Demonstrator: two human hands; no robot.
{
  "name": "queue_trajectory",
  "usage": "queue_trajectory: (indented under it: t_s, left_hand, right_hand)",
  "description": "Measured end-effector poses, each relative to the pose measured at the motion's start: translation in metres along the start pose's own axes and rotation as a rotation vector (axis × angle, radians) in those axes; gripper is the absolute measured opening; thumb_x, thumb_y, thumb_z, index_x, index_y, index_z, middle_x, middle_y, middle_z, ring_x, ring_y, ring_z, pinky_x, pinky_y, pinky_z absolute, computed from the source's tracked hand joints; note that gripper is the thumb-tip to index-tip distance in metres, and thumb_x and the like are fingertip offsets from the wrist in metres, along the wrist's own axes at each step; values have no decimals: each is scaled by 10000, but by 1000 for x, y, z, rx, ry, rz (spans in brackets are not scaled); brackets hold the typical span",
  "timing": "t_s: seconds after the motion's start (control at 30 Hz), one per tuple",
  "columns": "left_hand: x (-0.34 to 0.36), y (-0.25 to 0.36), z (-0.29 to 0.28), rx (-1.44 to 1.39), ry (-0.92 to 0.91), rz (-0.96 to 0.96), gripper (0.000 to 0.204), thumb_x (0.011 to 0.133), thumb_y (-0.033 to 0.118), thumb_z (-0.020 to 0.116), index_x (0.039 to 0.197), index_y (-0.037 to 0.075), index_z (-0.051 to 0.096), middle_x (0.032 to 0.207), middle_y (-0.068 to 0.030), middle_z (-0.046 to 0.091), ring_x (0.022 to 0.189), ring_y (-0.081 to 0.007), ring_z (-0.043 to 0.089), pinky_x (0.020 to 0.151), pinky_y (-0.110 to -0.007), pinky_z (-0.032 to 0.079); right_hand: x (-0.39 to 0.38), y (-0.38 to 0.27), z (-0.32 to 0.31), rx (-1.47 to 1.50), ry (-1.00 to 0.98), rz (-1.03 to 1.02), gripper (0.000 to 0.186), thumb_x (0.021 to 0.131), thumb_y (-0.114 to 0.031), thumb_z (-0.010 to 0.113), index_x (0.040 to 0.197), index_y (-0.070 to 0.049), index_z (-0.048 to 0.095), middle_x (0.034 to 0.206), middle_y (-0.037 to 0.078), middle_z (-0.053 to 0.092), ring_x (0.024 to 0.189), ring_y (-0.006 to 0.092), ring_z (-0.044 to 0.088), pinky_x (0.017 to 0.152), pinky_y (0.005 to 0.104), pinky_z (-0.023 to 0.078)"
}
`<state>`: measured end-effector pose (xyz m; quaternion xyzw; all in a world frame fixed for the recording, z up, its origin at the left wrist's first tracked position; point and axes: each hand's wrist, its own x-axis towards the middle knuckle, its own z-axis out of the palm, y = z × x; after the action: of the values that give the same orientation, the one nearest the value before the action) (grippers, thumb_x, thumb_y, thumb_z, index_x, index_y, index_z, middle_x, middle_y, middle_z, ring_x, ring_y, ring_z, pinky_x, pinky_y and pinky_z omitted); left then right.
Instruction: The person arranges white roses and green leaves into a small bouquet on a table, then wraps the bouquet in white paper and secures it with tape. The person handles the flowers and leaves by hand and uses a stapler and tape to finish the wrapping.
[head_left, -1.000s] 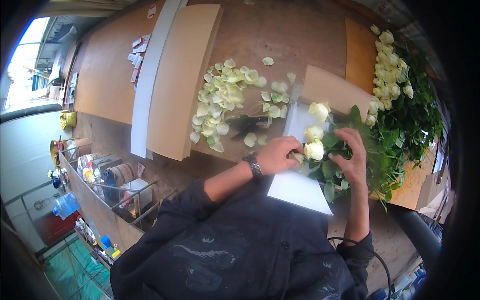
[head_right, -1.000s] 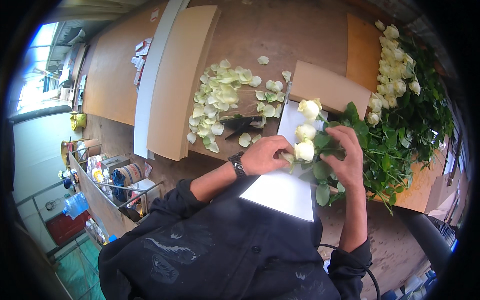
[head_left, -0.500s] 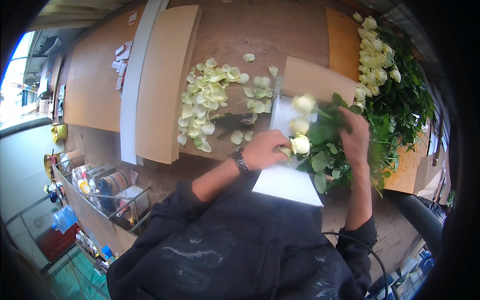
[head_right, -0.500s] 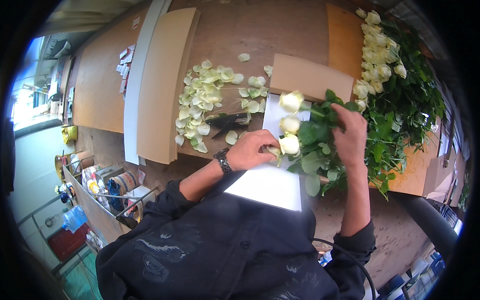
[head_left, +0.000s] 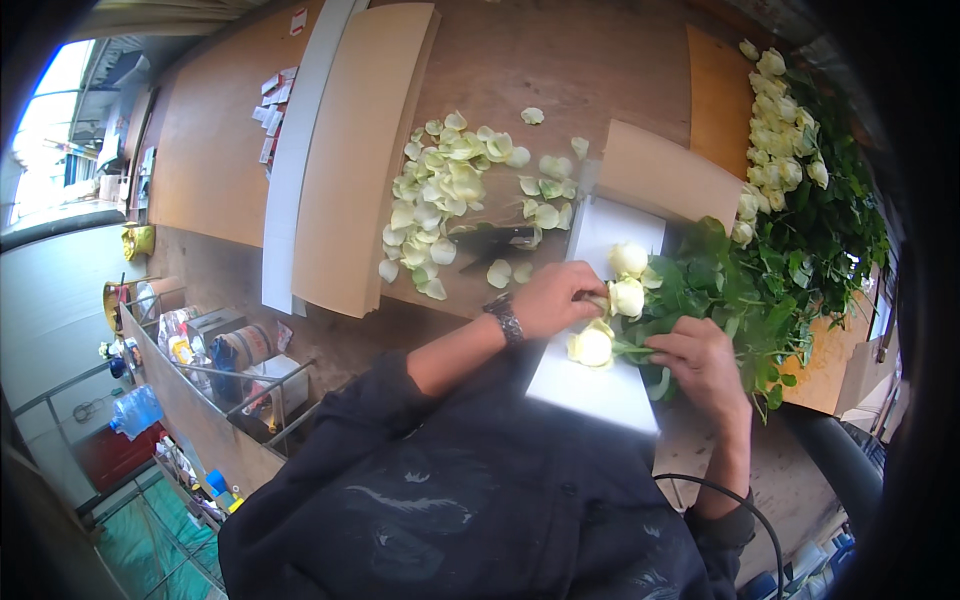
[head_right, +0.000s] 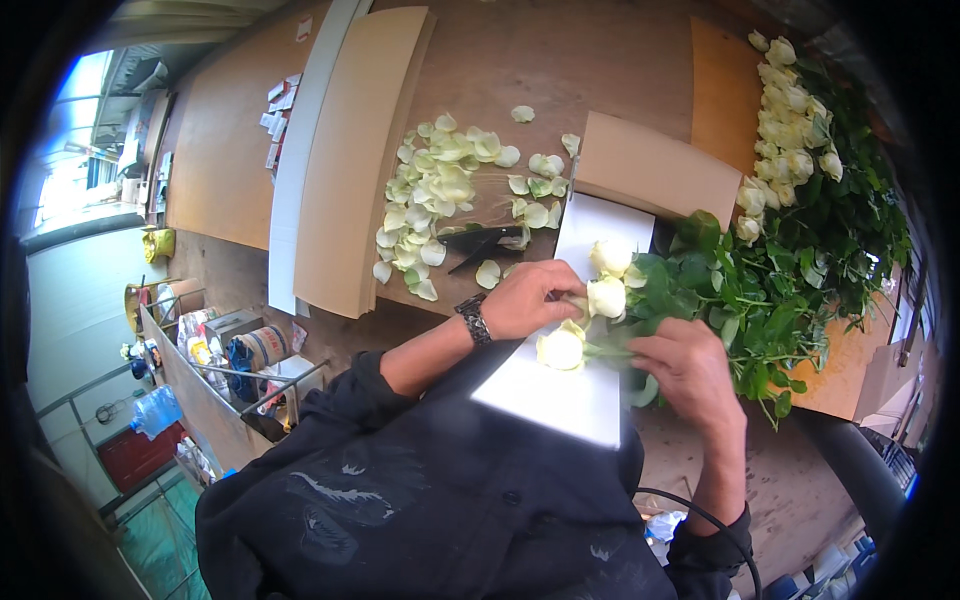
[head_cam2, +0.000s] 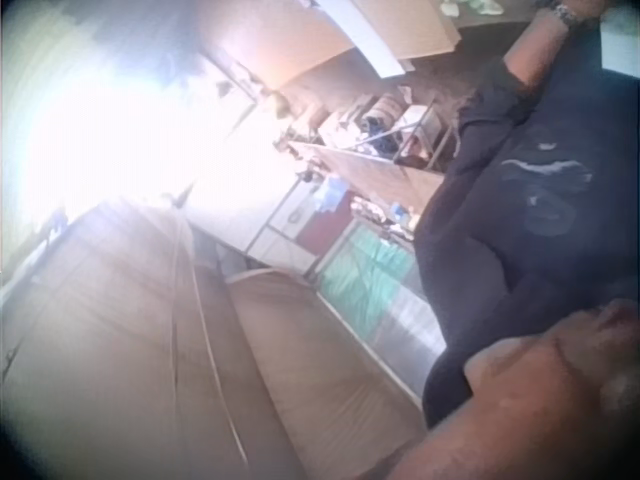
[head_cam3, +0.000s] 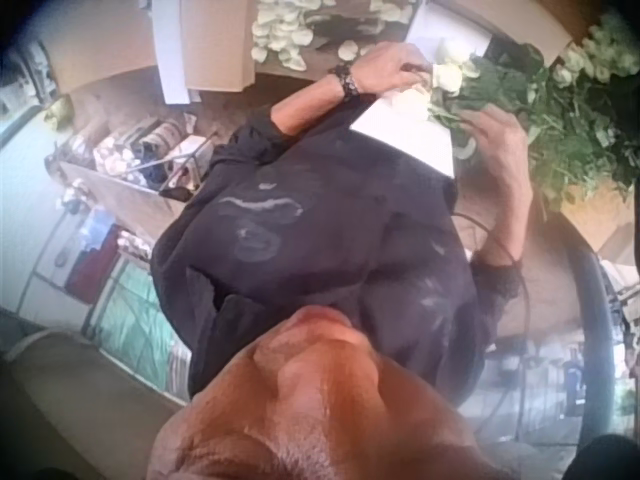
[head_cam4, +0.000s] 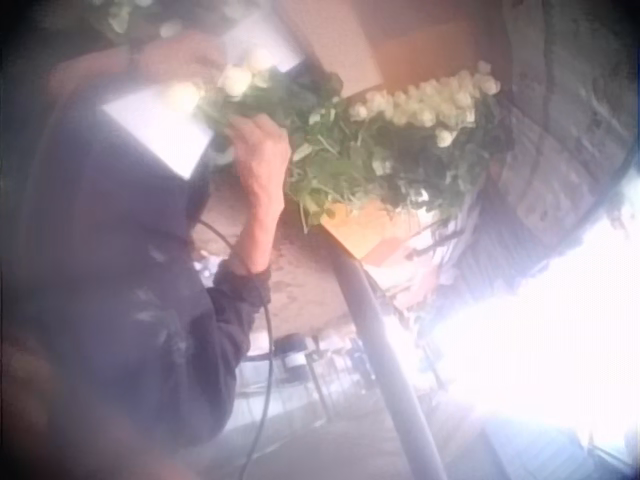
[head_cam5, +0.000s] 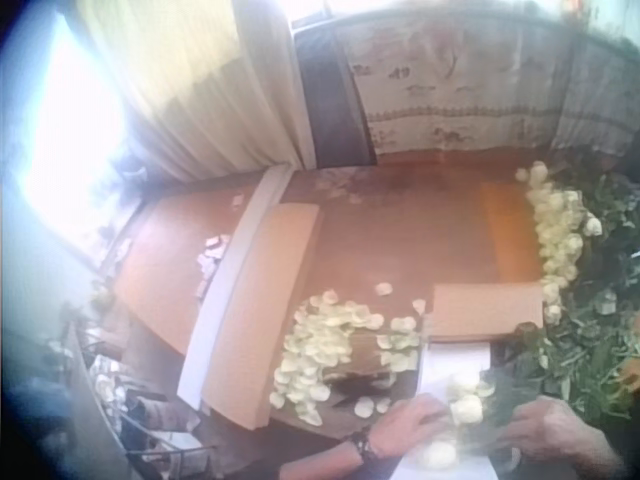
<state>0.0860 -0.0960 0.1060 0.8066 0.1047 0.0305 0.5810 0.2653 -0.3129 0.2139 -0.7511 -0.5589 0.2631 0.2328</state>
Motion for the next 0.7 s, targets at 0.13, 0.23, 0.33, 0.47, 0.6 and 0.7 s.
queue_trajectory:
  t_s: [0.13,0.23,0.33,0.47,0.6,0.7]
  left_hand:
    - [7,0,-5,-64,89,25,250,904,116,695,1128,20,755,1065,-122,734,993,-290,705,877,-373,561]
    - [7,2,-9,-47,91,29,219,944,104,672,1126,15,755,1115,-118,739,1034,-278,709,899,-365,562]
    - [2,2,-14,-23,25,11,236,932,113,691,1139,17,751,1138,-120,733,1027,-275,709,889,-362,562]
    - [-9,4,-12,-88,-55,-67,319,906,125,728,1212,34,726,1191,-111,713,998,-253,706,864,-357,566]
    - [-14,6,-11,-165,-83,-141,435,865,91,772,1291,57,692,1241,-86,677,963,-209,701,844,-341,577]
    - [-13,7,-8,-185,-67,-134,479,832,50,796,1298,61,687,1245,-73,659,950,-182,699,829,-320,593]
  right_hand:
    - [6,8,37,-191,69,72,119,753,-123,808,856,-86,765,762,56,623,809,291,602,764,401,460]
    - [8,13,51,-226,106,137,121,755,-171,814,801,-93,734,769,58,635,822,289,610,814,444,457]
    - [5,11,51,-358,-37,184,143,759,-209,818,783,-104,725,781,59,649,849,288,627,862,513,459]
    - [2,3,43,-381,-119,221,126,795,-205,798,787,-99,731,800,78,664,884,301,651,958,613,448]
    - [4,-1,35,-386,-167,237,100,827,-187,766,796,-96,741,808,88,669,900,310,660,988,649,441]
    - [7,0,33,-377,-181,242,86,844,-164,739,798,-91,745,813,93,673,904,315,662,976,651,445]
